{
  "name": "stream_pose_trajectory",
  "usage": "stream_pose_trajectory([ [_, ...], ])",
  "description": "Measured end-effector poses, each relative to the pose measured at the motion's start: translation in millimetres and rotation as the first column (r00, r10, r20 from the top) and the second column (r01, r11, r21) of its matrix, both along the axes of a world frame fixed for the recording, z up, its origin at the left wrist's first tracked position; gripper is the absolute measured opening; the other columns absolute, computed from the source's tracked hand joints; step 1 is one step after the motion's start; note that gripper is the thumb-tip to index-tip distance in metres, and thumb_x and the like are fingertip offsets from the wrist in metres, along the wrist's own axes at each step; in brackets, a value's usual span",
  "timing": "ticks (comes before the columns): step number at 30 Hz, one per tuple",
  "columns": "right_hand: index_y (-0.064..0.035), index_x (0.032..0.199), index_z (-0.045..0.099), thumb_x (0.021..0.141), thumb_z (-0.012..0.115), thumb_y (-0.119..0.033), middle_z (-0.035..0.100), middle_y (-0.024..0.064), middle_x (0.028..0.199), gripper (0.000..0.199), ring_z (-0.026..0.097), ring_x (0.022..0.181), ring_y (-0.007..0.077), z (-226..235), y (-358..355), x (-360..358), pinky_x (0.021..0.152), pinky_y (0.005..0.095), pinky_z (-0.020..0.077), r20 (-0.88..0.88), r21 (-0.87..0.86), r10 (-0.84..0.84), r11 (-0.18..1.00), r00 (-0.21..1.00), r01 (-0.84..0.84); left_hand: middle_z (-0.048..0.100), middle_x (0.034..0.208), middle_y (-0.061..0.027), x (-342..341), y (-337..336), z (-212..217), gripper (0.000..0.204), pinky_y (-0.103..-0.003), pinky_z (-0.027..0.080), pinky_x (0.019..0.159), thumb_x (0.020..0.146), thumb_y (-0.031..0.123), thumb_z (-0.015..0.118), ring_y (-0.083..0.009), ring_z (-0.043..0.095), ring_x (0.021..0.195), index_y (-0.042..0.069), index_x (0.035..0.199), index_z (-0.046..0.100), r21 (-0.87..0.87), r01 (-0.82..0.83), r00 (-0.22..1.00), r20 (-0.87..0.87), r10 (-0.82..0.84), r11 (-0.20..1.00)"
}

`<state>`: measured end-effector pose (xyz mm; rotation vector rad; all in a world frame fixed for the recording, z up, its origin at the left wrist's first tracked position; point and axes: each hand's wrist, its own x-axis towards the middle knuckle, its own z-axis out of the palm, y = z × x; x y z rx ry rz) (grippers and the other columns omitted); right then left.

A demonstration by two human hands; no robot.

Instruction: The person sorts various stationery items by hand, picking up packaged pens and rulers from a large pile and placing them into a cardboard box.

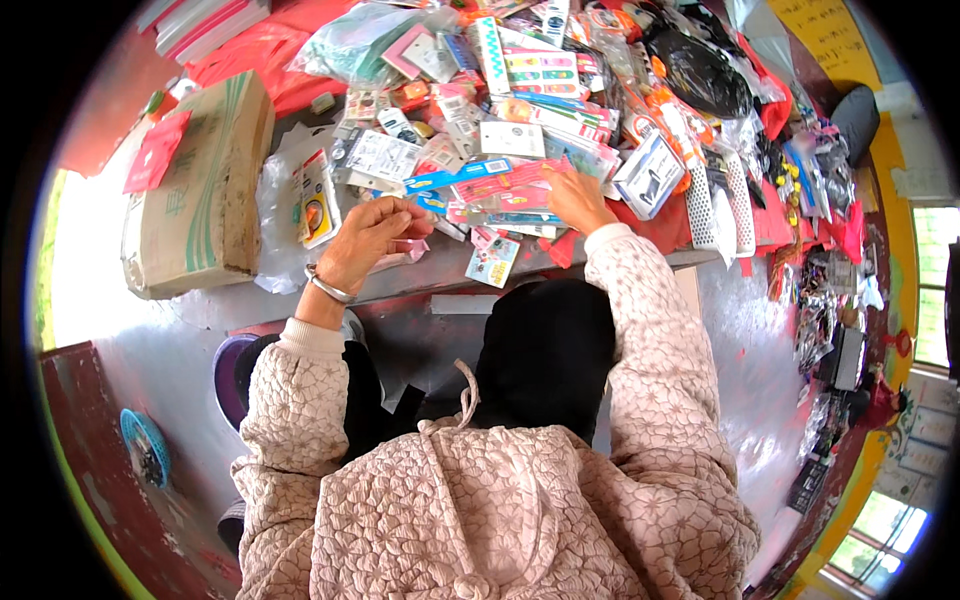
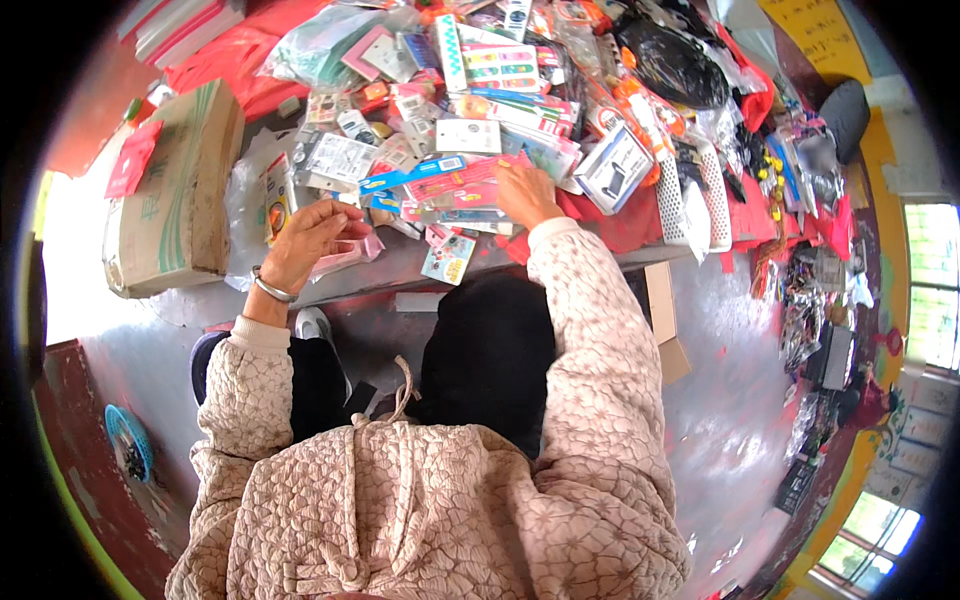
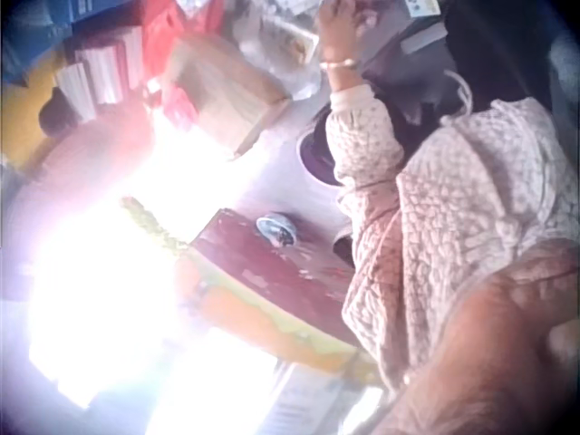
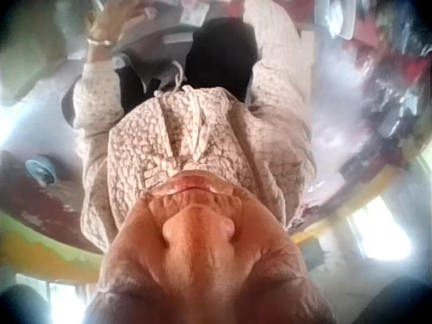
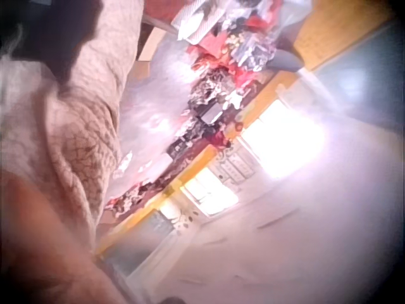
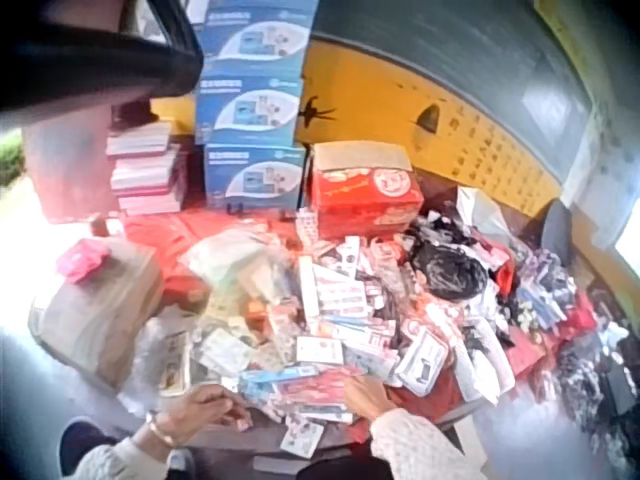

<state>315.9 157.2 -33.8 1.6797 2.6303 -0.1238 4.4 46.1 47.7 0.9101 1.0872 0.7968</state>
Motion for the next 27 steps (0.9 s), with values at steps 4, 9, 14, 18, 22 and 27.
stream_pose_trajectory([
  [4, -0.0011, 0.095, 0.057, 0.077, 0.047, -0.008, 0.062, 0.0174, 0.077, 0.021, 0.062, 0.076, 0.0319, -29, 15, -26, 0.065, 0.0429, 0.0469, 0.162, 0.045, 0.194, 0.978, 0.968, -0.204, 0.060, 0.095, -0.0086, -18, -3, 10, 0.022, -0.026, 0.045, 0.076, 0.090, 0.017, 0.045, -0.0147, 0.057, 0.089, 0.002, 0.104, 0.055, 0.045, -0.096, 0.994, 0.065, 0.093, 0.994],
  [9, -0.0155, 0.118, 0.051, 0.075, 0.053, -0.011, 0.063, 0.0152, 0.085, 0.043, 0.061, 0.081, 0.0312, -36, 26, -38, 0.067, 0.0457, 0.0450, 0.058, -0.037, 0.068, 0.997, 0.996, -0.066, 0.061, 0.095, -0.0087, -25, -6, 20, 0.022, -0.026, 0.045, 0.077, 0.090, 0.016, 0.044, -0.0143, 0.057, 0.089, 0.003, 0.104, 0.055, 0.055, -0.097, 0.993, 0.071, 0.093, 0.994],
  [14, -0.0164, 0.110, 0.058, 0.077, 0.051, -0.017, 0.064, 0.0145, 0.088, 0.033, 0.061, 0.084, 0.0317, -34, 48, -37, 0.073, 0.0452, 0.0460, 0.053, -0.091, 0.073, 0.994, 0.996, -0.068, 0.061, 0.095, -0.0091, -21, -2, 21, 0.022, -0.026, 0.044, 0.076, 0.091, 0.016, 0.043, -0.0143, 0.057, 0.089, 0.003, 0.103, 0.055, 0.021, -0.102, 0.993, 0.062, 0.101, 0.995],
  [18, -0.0137, 0.092, 0.066, 0.081, 0.046, -0.024, 0.064, 0.0145, 0.089, 0.025, 0.061, 0.085, 0.0318, -26, 55, -35, 0.075, 0.0438, 0.0459, -0.066, -0.093, 0.004, 0.996, 0.998, -0.011, 0.061, 0.096, -0.0090, -18, 2, 17, 0.022, -0.026, 0.044, 0.076, 0.091, 0.018, 0.043, -0.0142, 0.057, 0.089, 0.003, 0.102, 0.055, -0.020, -0.105, 0.992, 0.074, 0.107, 0.994],
  [22, -0.0124, 0.091, 0.067, 0.081, 0.048, -0.026, 0.065, 0.0125, 0.089, 0.025, 0.060, 0.086, 0.0315, -9, 61, -32, 0.076, 0.0429, 0.0457, -0.132, -0.100, -0.119, 0.989, 0.984, 0.106, 0.061, 0.096, -0.0088, -12, 5, 17, 0.022, -0.026, 0.044, 0.076, 0.092, 0.019, 0.043, -0.0139, 0.057, 0.088, 0.003, 0.102, 0.055, -0.055, -0.104, 0.992, 0.071, 0.108, 0.993],
  [27, -0.0125, 0.093, 0.066, 0.078, 0.054, -0.030, 0.064, 0.0136, 0.090, 0.026, 0.059, 0.089, 0.0316, 25, 74, -15, 0.078, 0.0419, 0.0453, -0.179, -0.124, -0.150, 0.984, 0.972, 0.129, 0.061, 0.096, -0.0086, -12, 6, 14, 0.023, -0.026, 0.043, 0.077, 0.091, 0.019, 0.044, -0.0139, 0.057, 0.088, 0.003, 0.104, 0.055, -0.042, -0.085, 0.993, 0.076, 0.088, 0.995],
])
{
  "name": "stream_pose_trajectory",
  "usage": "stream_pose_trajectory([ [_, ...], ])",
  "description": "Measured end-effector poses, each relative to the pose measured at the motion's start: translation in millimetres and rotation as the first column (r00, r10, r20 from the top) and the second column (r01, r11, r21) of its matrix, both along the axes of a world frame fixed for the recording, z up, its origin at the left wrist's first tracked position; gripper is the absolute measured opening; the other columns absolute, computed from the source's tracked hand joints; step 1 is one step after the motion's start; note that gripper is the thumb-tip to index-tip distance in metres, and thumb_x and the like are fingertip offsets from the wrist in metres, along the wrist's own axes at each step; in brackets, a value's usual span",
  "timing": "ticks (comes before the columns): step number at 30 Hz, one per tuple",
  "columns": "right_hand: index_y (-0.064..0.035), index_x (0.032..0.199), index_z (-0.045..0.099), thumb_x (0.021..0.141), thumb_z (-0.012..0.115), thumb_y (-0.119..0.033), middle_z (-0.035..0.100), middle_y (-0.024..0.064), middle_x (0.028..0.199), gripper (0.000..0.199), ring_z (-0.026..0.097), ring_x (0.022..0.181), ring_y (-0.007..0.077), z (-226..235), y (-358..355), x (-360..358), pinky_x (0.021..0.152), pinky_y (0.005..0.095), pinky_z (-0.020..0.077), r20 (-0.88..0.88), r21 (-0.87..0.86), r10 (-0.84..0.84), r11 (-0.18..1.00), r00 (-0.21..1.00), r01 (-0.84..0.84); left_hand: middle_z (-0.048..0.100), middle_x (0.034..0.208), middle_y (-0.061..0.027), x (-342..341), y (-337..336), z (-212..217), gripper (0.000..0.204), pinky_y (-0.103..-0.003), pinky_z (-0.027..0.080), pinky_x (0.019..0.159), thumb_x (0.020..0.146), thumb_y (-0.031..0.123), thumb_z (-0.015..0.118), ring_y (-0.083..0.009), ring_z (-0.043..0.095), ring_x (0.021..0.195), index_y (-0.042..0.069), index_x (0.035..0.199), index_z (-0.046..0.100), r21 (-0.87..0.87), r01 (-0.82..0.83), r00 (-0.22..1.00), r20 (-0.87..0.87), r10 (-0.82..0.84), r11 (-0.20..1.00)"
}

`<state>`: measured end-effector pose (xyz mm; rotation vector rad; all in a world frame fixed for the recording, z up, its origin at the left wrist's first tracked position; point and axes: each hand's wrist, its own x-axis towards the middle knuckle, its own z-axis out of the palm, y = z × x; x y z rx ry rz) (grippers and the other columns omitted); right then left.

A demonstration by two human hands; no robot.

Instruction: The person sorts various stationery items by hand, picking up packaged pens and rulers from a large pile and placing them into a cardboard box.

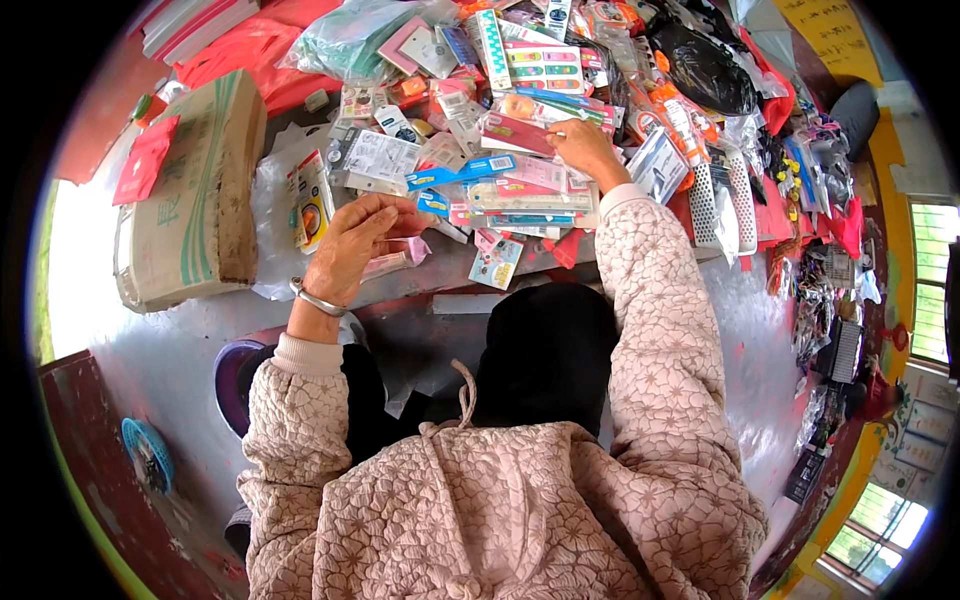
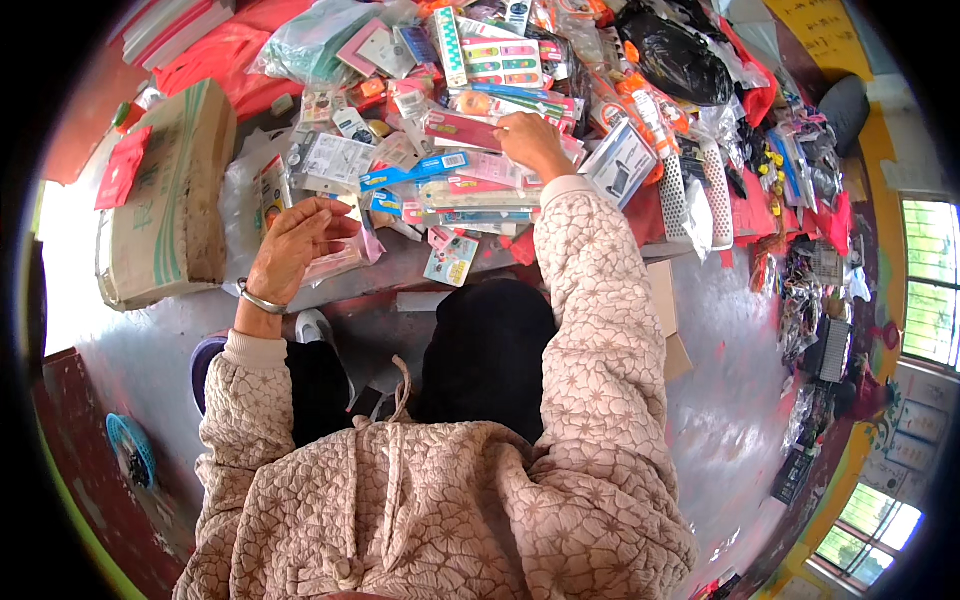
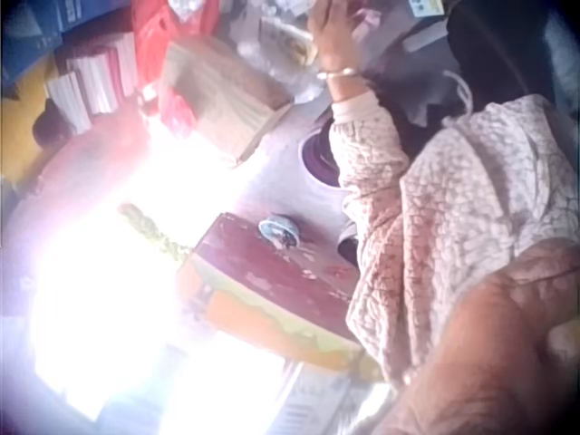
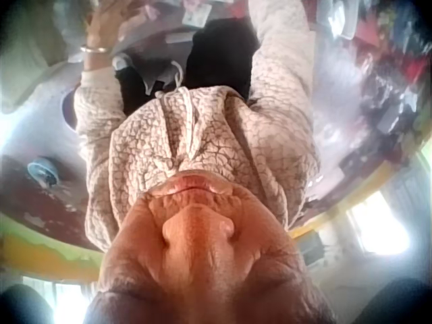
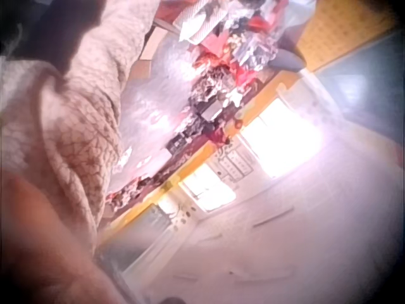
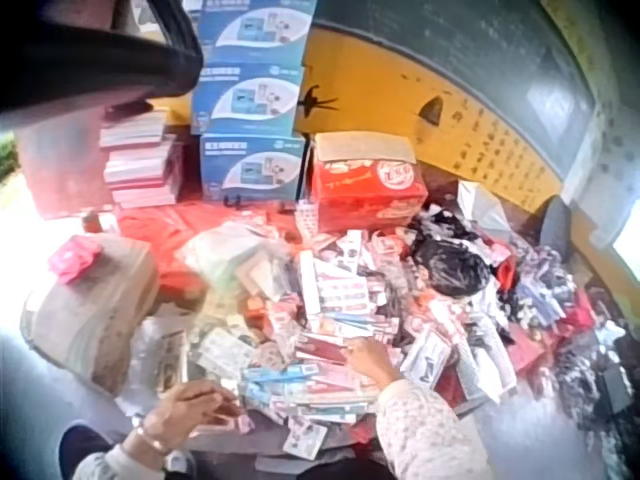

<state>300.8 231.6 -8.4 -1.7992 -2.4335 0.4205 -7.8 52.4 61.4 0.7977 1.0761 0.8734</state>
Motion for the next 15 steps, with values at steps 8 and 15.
stream_pose_trajectory([
  [8, -0.0103, 0.089, 0.068, 0.075, 0.060, -0.034, 0.063, 0.0170, 0.094, 0.029, 0.059, 0.090, 0.0298, 51, -15, -31, 0.081, 0.0366, 0.0445, -0.203, -0.295, -0.012, 0.954, 0.979, -0.050, 0.058, 0.104, -0.0084, -3, -3, -10, 0.032, -0.028, 0.043, 0.080, 0.088, 0.021, 0.051, -0.0162, 0.055, 0.096, 0.005, 0.116, 0.051, 0.031, -0.100, 0.995, -0.012, 0.101, 0.994],
  [15, -0.0077, 0.064, 0.059, 0.070, 0.057, -0.016, 0.058, 0.0110, 0.060, 0.011, 0.059, 0.063, 0.0285, 88, -91, -137, 0.056, 0.0442, 0.0435, -0.069, 0.388, 0.272, 0.894, 0.960, -0.226, 0.044, 0.128, -0.0180, -45, 6, -41, 0.041, -0.039, 0.037, 0.096, 0.084, 0.022, 0.052, -0.0319, 0.045, 0.115, 0.004, 0.121, 0.047, -0.052, -0.172, 0.796, 0.580, 0.170, 0.984],
])
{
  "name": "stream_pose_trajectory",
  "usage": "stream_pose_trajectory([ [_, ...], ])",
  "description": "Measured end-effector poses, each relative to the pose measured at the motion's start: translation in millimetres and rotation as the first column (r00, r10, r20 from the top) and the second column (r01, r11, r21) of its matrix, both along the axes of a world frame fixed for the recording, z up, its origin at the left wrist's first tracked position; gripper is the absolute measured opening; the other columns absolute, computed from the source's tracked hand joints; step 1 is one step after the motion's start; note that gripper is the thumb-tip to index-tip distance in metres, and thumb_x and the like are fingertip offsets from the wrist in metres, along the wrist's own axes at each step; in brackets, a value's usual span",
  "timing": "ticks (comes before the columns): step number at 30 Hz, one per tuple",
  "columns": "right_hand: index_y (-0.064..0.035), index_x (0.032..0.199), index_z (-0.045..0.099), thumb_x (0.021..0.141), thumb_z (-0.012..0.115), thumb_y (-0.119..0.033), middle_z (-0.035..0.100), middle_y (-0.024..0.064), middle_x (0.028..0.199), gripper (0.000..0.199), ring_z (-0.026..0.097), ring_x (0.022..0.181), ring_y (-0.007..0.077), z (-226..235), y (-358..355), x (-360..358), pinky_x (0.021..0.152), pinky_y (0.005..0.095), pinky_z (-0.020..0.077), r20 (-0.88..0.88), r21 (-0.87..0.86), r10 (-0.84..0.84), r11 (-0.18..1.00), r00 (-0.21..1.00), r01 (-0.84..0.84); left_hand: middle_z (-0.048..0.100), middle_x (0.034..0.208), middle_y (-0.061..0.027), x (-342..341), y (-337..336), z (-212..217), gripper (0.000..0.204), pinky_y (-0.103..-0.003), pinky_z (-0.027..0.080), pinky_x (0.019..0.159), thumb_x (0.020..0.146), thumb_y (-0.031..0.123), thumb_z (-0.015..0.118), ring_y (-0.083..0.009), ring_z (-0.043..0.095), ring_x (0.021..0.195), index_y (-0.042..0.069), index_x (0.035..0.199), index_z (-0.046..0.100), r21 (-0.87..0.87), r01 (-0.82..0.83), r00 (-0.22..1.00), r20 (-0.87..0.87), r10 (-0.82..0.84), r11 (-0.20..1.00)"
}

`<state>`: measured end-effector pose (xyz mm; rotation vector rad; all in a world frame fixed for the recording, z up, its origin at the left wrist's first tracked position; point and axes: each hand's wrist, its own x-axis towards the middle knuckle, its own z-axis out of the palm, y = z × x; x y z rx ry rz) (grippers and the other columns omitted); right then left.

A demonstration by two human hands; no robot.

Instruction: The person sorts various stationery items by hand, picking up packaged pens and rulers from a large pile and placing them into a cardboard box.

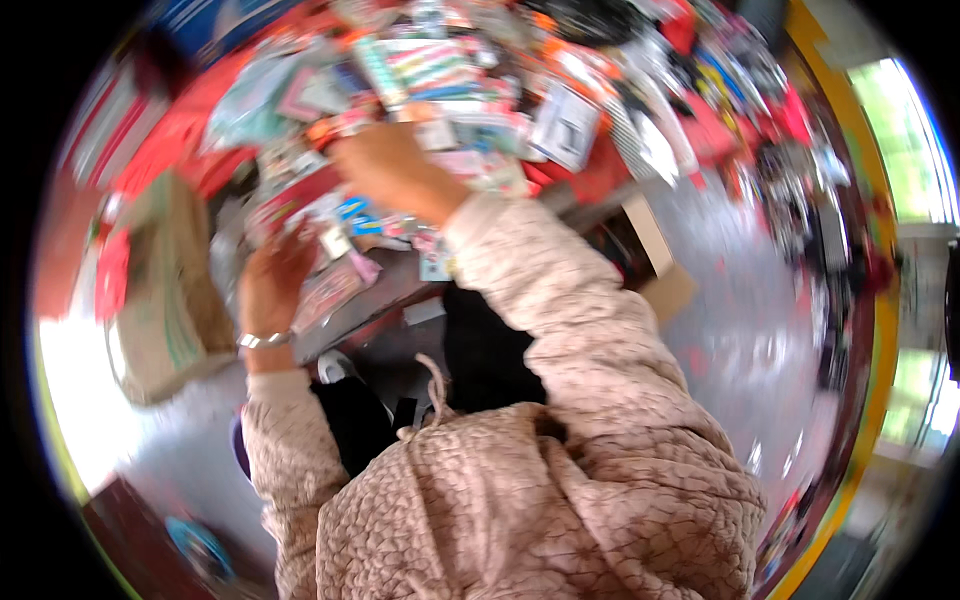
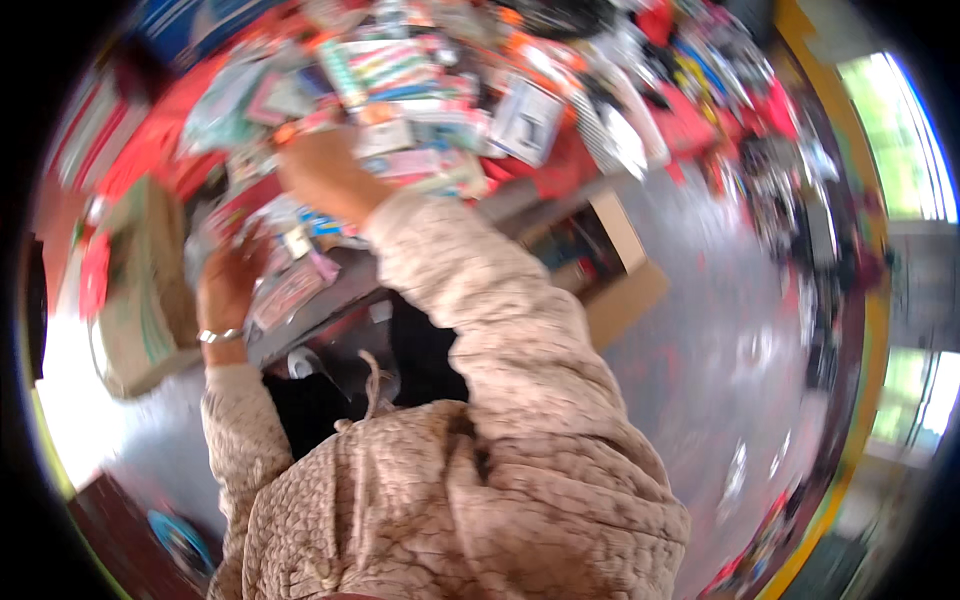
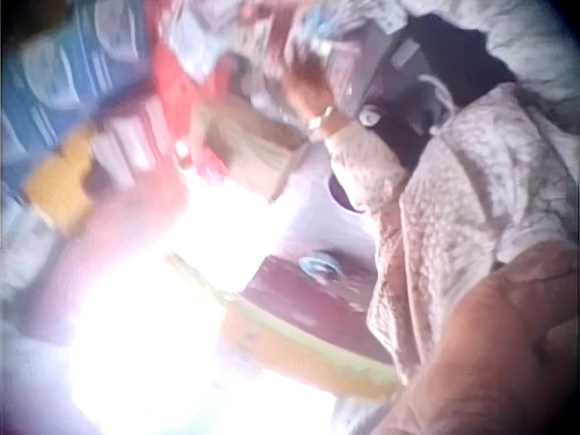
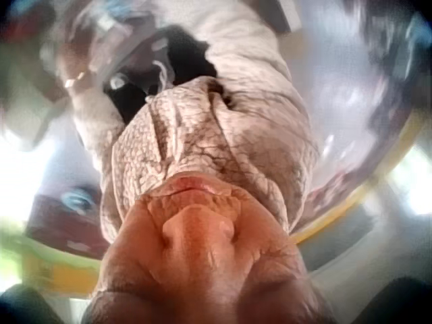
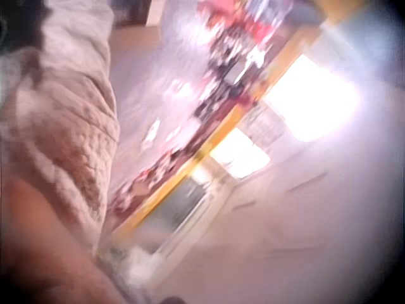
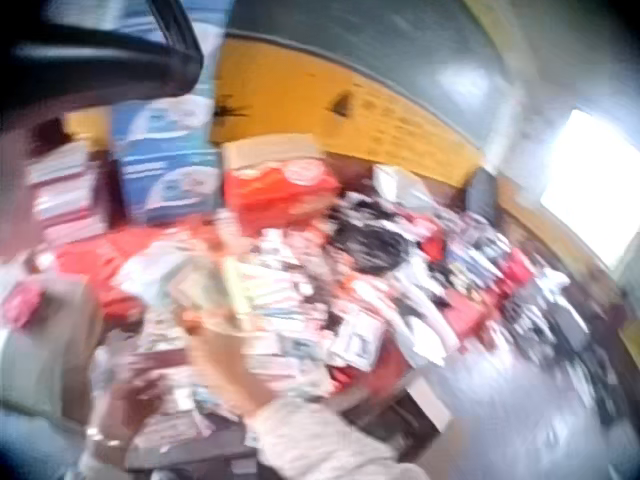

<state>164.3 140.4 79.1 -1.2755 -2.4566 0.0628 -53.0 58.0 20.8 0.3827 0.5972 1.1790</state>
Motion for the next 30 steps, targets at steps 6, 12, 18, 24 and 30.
stream_pose_trajectory([
  [6, -0.0097, 0.065, 0.061, 0.068, 0.056, -0.018, 0.060, 0.0088, 0.069, 0.010, 0.062, 0.068, 0.0268, 41, -62, -14, 0.056, 0.0392, 0.0490, -0.411, 0.139, -0.002, 0.988, 0.912, 0.065, 0.032, 0.136, -0.0191, -15, -8, 22, 0.062, -0.039, 0.032, 0.102, 0.081, 0.025, 0.057, -0.0308, 0.032, 0.126, -0.003, 0.131, 0.031, 0.169, 0.137, 0.990, 0.005, -0.140, 0.976],
  [12, -0.0061, 0.069, 0.064, 0.067, 0.058, -0.019, 0.062, 0.0107, 0.073, 0.014, 0.062, 0.066, 0.0260, 12, -95, -29, 0.056, 0.0370, 0.0493, -0.127, 0.108, 0.294, 0.954, 0.947, -0.281, 0.038, 0.132, -0.0134, -5, -44, 29, 0.078, -0.043, 0.039, 0.096, 0.079, 0.047, 0.058, -0.0276, 0.041, 0.119, 0.001, 0.133, 0.027, 0.057, 0.268, 0.935, -0.255, -0.245, 0.962],
  [18, -0.0026, 0.074, 0.065, 0.066, 0.058, -0.018, 0.064, 0.0142, 0.076, 0.018, 0.063, 0.073, 0.0289, 5, -81, -17, 0.061, 0.0388, 0.0498, -0.234, -0.178, 0.231, 0.945, 0.944, -0.276, 0.040, 0.129, -0.0142, 25, -47, 16, 0.071, -0.043, 0.039, 0.096, 0.072, 0.004, 0.059, -0.0280, 0.043, 0.116, 0.002, 0.134, 0.025, 0.148, 0.255, 0.906, -0.381, -0.183, 0.955],
  [24, -0.0088, 0.081, 0.058, 0.075, 0.058, -0.023, 0.055, 0.0080, 0.083, 0.015, 0.060, 0.072, 0.0255, 12, -79, -29, 0.057, 0.0385, 0.0479, -0.580, -0.040, 0.041, 0.996, 0.814, -0.079, 0.048, 0.120, -0.0120, 12, -26, -8, 0.063, -0.037, 0.039, 0.097, 0.064, -0.010, 0.047, -0.0255, 0.046, 0.114, 0.001, 0.125, 0.040, -0.116, 0.051, 0.966, -0.247, -0.079, 0.992],
  [30, -0.0087, 0.069, 0.053, 0.066, 0.057, -0.021, 0.049, 0.0072, 0.076, 0.013, 0.056, 0.069, 0.0232, -10, -41, -35, 0.051, 0.0382, 0.0459, -0.507, 0.322, 0.086, 0.942, 0.858, 0.096, 0.042, 0.128, -0.0131, 68, -59, 41, 0.076, -0.041, 0.042, 0.093, 0.058, -0.010, 0.051, -0.0342, 0.047, 0.114, 0.002, 0.130, 0.031, -0.010, 0.150, 0.964, -0.223, -0.149, 0.989],
])
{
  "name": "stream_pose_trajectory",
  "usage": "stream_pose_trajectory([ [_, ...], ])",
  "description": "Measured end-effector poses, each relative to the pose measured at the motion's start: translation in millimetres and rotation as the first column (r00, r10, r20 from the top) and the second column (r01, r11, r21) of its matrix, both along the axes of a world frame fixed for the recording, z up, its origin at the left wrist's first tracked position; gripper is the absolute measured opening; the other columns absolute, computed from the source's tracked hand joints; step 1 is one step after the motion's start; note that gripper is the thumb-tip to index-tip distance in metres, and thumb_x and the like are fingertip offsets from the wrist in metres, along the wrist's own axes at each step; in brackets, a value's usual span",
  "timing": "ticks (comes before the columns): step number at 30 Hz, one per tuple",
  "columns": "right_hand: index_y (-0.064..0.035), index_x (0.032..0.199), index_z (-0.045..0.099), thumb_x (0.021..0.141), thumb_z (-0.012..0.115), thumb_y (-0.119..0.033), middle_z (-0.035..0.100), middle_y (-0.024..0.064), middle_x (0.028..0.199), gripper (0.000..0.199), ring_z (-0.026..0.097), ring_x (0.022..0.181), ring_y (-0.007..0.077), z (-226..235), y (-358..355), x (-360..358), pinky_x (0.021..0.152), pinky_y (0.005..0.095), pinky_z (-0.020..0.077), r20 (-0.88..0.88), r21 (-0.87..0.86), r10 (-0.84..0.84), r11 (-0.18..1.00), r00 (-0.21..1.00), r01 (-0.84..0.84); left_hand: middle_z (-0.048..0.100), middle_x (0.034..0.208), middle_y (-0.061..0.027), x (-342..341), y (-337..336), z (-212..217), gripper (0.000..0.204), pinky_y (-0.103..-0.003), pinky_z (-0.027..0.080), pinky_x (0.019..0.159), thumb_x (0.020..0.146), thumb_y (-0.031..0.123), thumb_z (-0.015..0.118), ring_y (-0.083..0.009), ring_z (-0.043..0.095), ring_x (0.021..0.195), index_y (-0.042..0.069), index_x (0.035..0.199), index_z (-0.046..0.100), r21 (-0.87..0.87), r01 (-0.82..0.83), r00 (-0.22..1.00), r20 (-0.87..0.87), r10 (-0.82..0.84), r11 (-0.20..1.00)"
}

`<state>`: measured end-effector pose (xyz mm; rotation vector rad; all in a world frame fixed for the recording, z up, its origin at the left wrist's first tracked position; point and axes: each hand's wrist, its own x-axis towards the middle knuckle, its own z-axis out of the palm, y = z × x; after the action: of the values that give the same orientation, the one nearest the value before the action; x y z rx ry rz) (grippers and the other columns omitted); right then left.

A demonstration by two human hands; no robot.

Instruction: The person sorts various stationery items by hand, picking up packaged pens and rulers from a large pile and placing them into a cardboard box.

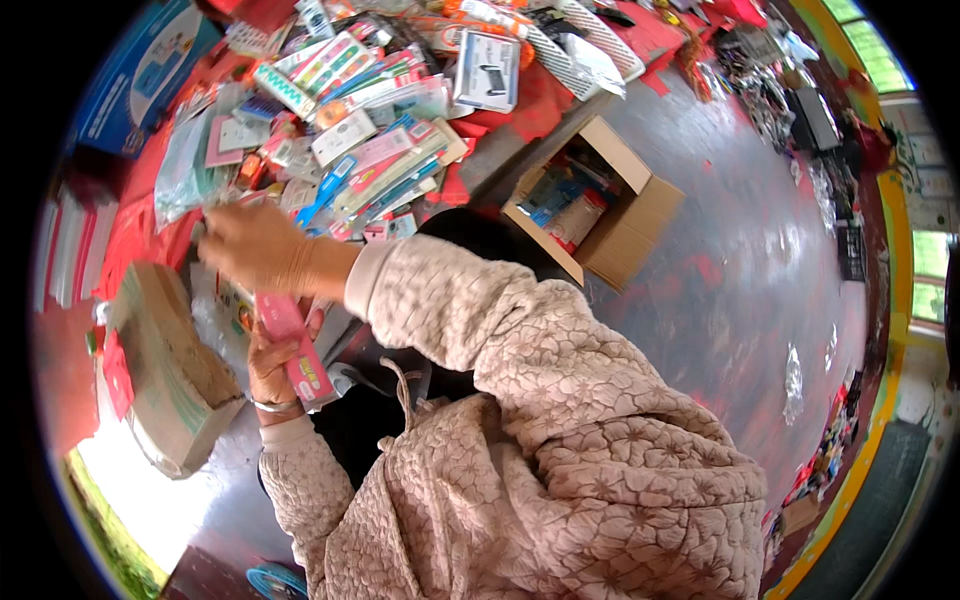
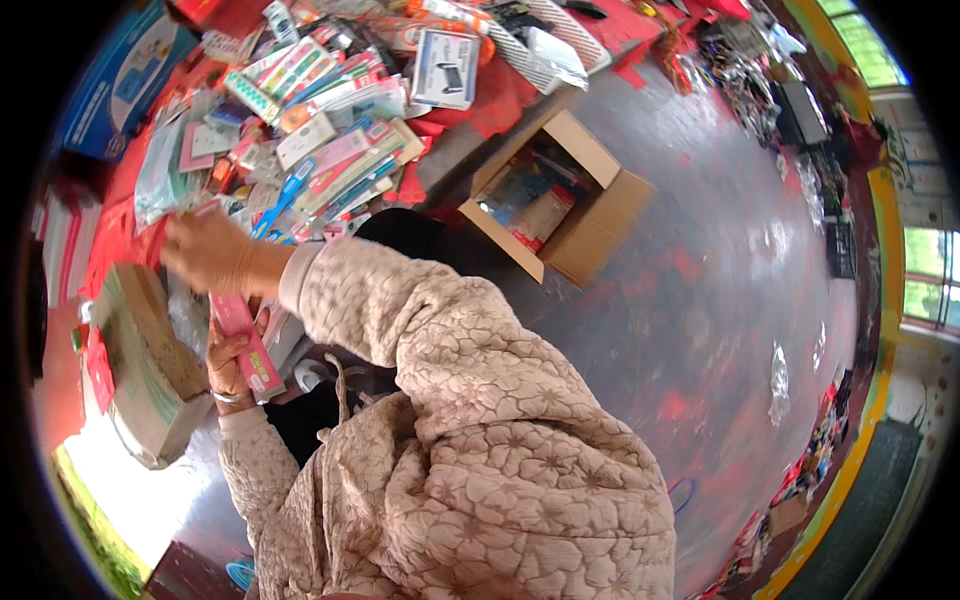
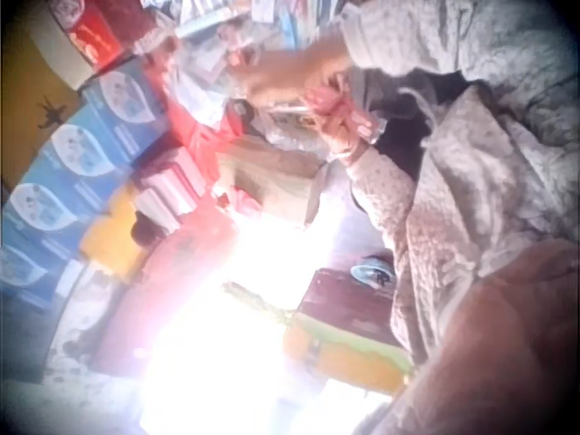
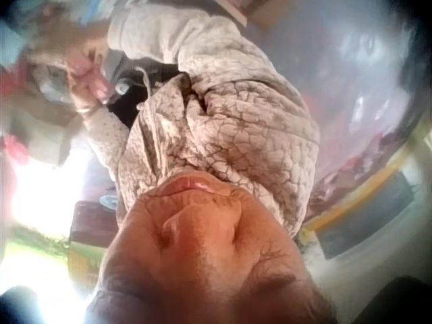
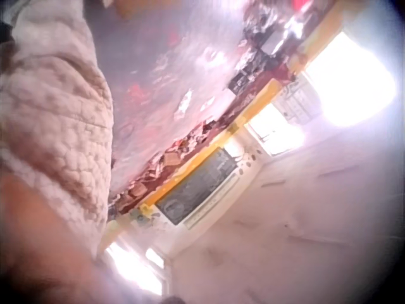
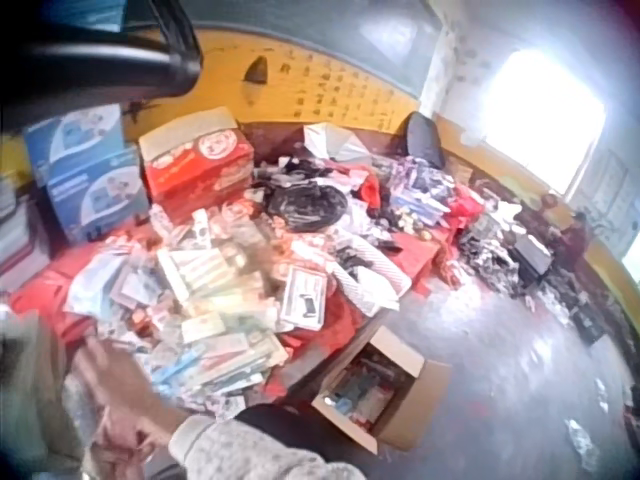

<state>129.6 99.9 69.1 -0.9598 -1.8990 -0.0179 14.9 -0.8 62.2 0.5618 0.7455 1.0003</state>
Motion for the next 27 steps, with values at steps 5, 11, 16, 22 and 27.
stream_pose_trajectory([
  [5, -0.0084, 0.074, 0.062, 0.072, 0.056, -0.012, 0.061, 0.0112, 0.075, 0.007, 0.060, 0.071, 0.0282, -1, 43, 37, 0.061, 0.0401, 0.0468, -0.084, -0.254, -0.265, 0.938, 0.960, 0.237, 0.036, 0.134, -0.0138, -10, -7, 16, 0.085, -0.038, 0.046, 0.089, 0.056, -0.011, 0.051, -0.0358, 0.044, 0.117, 0.003, 0.136, 0.022, 0.109, 0.083, 0.992, 0.086, -0.093, 0.990],
  [11, -0.0011, 0.071, 0.059, 0.080, 0.057, -0.017, 0.056, 0.0101, 0.060, 0.018, 0.057, 0.059, 0.0261, -3, 45, 67, 0.057, 0.0385, 0.0443, -0.663, -0.652, -0.439, 0.737, 0.607, -0.179, 0.038, 0.133, -0.0107, -18, 1, 20, 0.065, -0.034, 0.044, 0.090, 0.077, -0.002, 0.055, -0.0289, 0.044, 0.117, 0.004, 0.135, 0.027, 0.062, -0.028, 0.960, 0.278, 0.010, 0.998],
  [16, -0.0022, 0.080, 0.058, 0.079, 0.056, -0.018, 0.058, 0.0135, 0.078, 0.016, 0.057, 0.073, 0.0255, -24, 8, -6, 0.069, 0.0370, 0.0438, -0.489, -0.323, -0.093, 0.943, 0.867, -0.081, 0.055, 0.114, -0.0081, -25, 8, -18, 0.045, -0.033, 0.046, 0.082, 0.088, 0.025, 0.051, -0.0197, 0.055, 0.098, 0.006, 0.127, 0.039, 0.084, -0.067, 0.984, 0.169, 0.052, 0.994],
  [22, -0.0023, 0.078, 0.056, 0.075, 0.056, -0.021, 0.055, 0.0170, 0.082, 0.019, 0.058, 0.074, 0.0319, -24, -73, -58, 0.058, 0.0407, 0.0473, -0.135, -0.482, 0.096, 0.863, 0.986, -0.150, 0.046, 0.127, -0.0126, -63, 30, -50, 0.040, -0.038, 0.034, 0.099, 0.093, 0.025, 0.036, -0.0244, 0.044, 0.117, 0.003, 0.126, 0.041, -0.136, -0.318, 0.923, 0.179, 0.339, 0.938],
  [27, -0.0020, 0.080, 0.053, 0.078, 0.053, -0.021, 0.053, 0.0139, 0.084, 0.019, 0.057, 0.072, 0.0282, -14, -99, -45, 0.055, 0.0402, 0.0461, -0.038, -0.483, 0.397, 0.796, 0.917, -0.365, 0.037, 0.133, -0.0177, -72, 34, -36, 0.045, -0.037, 0.026, 0.105, 0.093, 0.021, 0.034, -0.0269, 0.033, 0.126, -0.001, 0.133, 0.027, 0.116, -0.373, 0.918, 0.188, 0.349, 0.920],
])
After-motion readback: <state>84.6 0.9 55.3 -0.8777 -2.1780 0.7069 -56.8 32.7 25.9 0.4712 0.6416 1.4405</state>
